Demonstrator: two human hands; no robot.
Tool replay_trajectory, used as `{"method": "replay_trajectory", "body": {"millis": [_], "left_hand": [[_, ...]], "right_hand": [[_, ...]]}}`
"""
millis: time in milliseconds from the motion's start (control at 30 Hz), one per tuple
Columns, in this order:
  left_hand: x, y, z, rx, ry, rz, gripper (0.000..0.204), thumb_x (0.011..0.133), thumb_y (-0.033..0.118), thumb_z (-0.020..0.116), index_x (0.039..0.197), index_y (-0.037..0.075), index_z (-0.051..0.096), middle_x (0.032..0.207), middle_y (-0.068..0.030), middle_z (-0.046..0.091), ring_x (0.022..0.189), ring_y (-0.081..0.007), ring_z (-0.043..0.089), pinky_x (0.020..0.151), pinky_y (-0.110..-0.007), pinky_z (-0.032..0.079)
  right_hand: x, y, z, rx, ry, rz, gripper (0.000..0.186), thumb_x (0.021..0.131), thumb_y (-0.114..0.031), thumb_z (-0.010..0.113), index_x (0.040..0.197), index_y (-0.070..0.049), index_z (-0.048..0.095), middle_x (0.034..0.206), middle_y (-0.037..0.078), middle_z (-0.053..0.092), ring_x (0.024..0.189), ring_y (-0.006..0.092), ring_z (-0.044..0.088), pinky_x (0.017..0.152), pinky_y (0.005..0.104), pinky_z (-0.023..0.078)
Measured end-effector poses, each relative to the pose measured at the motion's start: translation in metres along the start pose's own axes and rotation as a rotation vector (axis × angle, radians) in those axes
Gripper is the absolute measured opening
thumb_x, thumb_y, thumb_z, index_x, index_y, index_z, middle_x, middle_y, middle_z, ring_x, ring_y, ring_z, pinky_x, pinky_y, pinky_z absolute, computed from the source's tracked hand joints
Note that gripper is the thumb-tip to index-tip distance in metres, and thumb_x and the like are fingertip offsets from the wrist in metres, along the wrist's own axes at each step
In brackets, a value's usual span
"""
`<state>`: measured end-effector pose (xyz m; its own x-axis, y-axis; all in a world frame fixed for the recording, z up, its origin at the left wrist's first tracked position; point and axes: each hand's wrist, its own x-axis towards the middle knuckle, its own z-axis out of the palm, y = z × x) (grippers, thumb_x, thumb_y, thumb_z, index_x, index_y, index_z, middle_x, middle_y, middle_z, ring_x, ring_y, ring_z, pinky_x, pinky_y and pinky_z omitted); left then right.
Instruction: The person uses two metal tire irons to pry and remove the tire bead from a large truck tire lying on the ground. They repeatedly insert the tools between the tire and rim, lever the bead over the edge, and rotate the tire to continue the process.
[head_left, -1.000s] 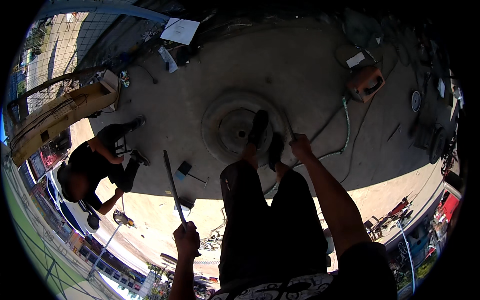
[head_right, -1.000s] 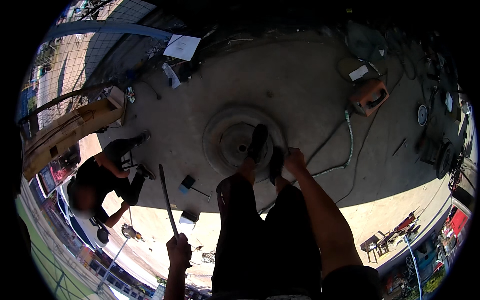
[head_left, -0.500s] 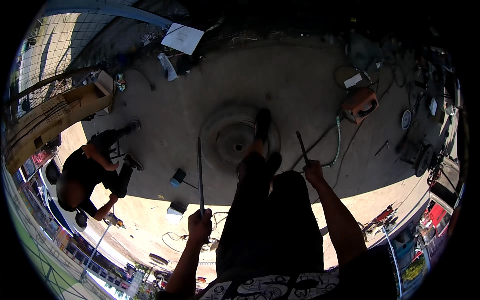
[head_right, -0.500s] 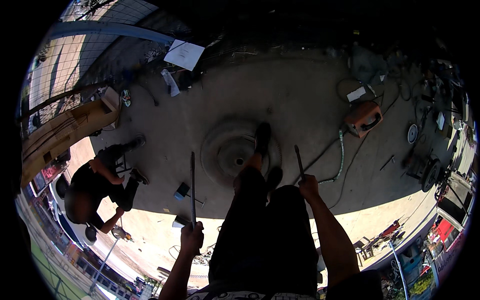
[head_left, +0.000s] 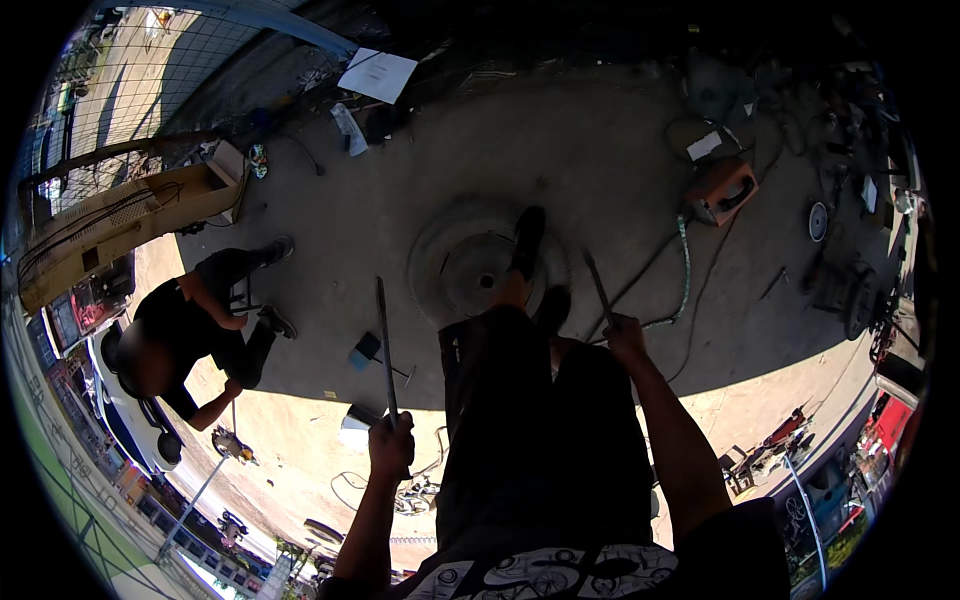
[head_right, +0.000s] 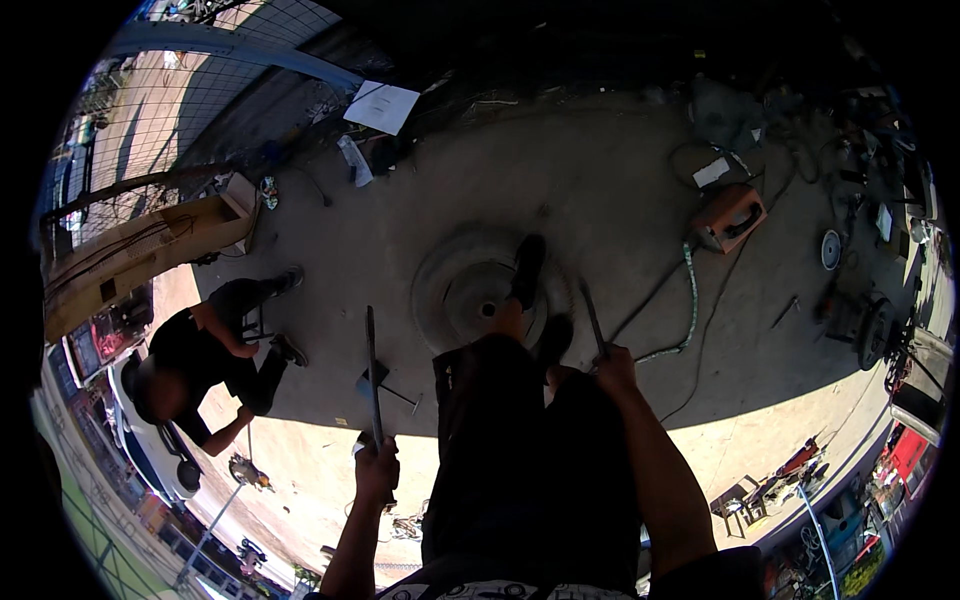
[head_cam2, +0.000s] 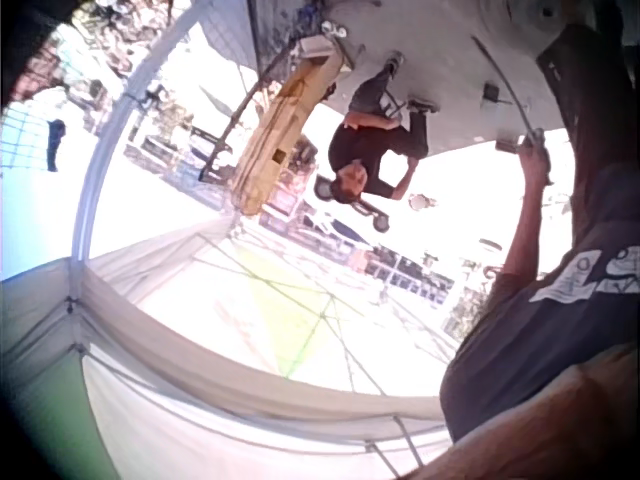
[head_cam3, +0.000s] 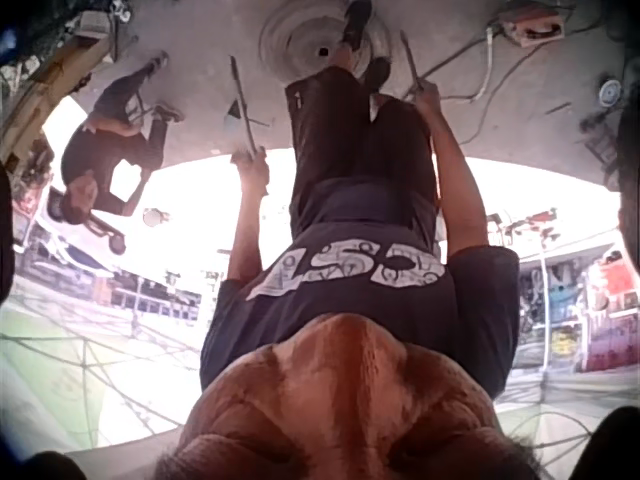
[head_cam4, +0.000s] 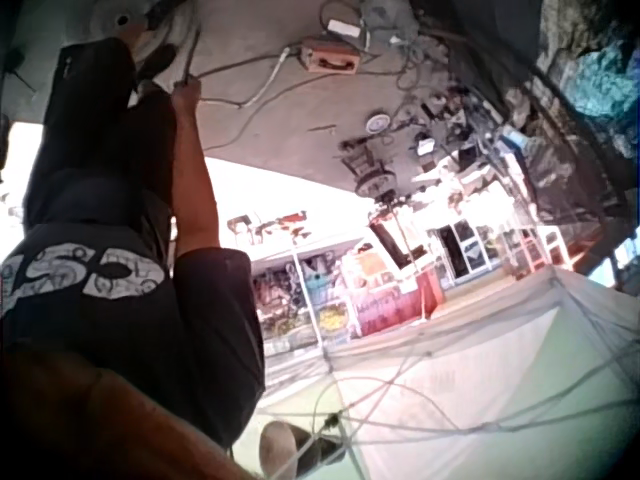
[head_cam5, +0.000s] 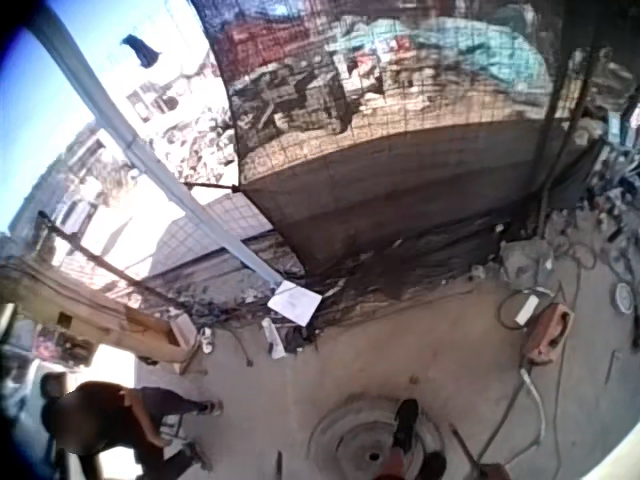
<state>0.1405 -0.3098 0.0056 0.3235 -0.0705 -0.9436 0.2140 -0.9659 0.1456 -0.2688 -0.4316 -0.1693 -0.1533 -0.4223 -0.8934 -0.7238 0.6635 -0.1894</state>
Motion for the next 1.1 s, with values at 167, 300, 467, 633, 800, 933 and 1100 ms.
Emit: {"method": "replay_trajectory", "body": {"millis": [167, 300, 467, 633, 800, 933, 1100], "left_hand": [[-0.014, -0.069, -0.038, -0.013, 0.039, -0.03, 0.03, 0.091, 0.027, 0.057, 0.073, 0.004, 0.051, 0.045, 0.0028, 0.039, 0.033, -0.0068, 0.036, 0.032, -0.025, 0.024], [-0.013, -0.088, -0.073, -0.025, 0.082, -0.08, 0.033, 0.09, 0.03, 0.059, 0.07, 0.004, 0.052, 0.047, 0.0036, 0.041, 0.036, -0.0058, 0.037, 0.035, -0.024, 0.026], [0.022, -0.092, -0.14, -0.003, 0.035, -0.036, 0.031, 0.09, 0.029, 0.059, 0.072, 0.005, 0.052, 0.048, 0.0037, 0.041, 0.037, -0.0058, 0.037, 0.036, -0.025, 0.027], [0.054, -0.106, -0.265, -0.019, 0.016, -0.088, 0.029, 0.089, 0.028, 0.06, 0.071, 0.006, 0.053, 0.048, 0.0038, 0.042, 0.038, -0.0053, 0.039, 0.036, -0.025, 0.028], [0.088, -0.103, -0.341, 0.011, 0.091, 0.047, 0.029, 0.09, 0.028, 0.058, 0.073, 0.006, 0.053, 0.049, 0.0029, 0.043, 0.036, -0.0063, 0.039, 0.035, -0.025, 0.029], [0.105, -0.078, -0.376, 0.006, 0.103, 0.033, 0.027, 0.09, 0.029, 0.056, 0.077, 0.006, 0.054, 0.053, 0.0015, 0.046, 0.043, -0.0072, 0.043, 0.042, -0.026, 0.034], [0.129, -0.074, -0.374, -0.042, 0.126, 0.099, 0.027, 0.089, 0.028, 0.058, 0.075, 0.006, 0.053, 0.056, 0.0016, 0.046, 0.045, -0.0069, 0.039, 0.042, -0.026, 0.034]], "right_hand": [[-0.041, 0.07, 0.047, -0.15, 0.087, -0.094, 0.021, 0.075, -0.013, 0.054, 0.078, 0.007, 0.059, 0.063, 0.02, 0.058, 0.06, 0.0252, 0.061, 0.054, 0.0417, 0.044], [-0.076, 0.084, 0.073, -0.084, 0.103, -0.074, 0.019, 0.077, -0.011, 0.053, 0.073, 0.007, 0.058, 0.057, 0.016, 0.056, 0.054, 0.0225, 0.058, 0.047, 0.0391, 0.042], [-0.092, 0.107, 0.11, 0.051, 0.117, 0.023, 0.013, 0.078, -0.002, 0.049, 0.066, -0.002, 0.055, 0.05, 0.004, 0.046, 0.04, 0.0141, 0.044, 0.035, 0.03, 0.033], [-0.164, 0.001, 0.172, 0.271, 0.097, 0.241, 0.017, 0.079, -0.001, 0.048, 0.064, -0.008, 0.047, 0.05, -0.002, 0.039, 0.036, 0.0079, 0.035, 0.032, 0.0264, 0.026], [-0.186, -0.049, 0.192, 0.281, 0.135, 0.198, 0.014, 0.08, -0.002, 0.046, 0.068, -0.009, 0.048, 0.052, -0.002, 0.04, 0.036, 0.0068, 0.036, 0.032, 0.0246, 0.027], [-0.178, -0.091, 0.185, 0.326, 0.198, 0.193, 0.012, 0.081, -0.003, 0.047, 0.07, -0.007, 0.051, 0.052, -0.002, 0.041, 0.037, 0.0067, 0.037, 0.032, 0.024, 0.029], [-0.148, -0.126, 0.169, 0.255, 0.206, 0.143, 0.009, 0.078, -0.002, 0.049, 0.071, -0.005, 0.053, 0.051, -0.001, 0.041, 0.038, 0.0086, 0.04, 0.033, 0.0264, 0.03]]}}
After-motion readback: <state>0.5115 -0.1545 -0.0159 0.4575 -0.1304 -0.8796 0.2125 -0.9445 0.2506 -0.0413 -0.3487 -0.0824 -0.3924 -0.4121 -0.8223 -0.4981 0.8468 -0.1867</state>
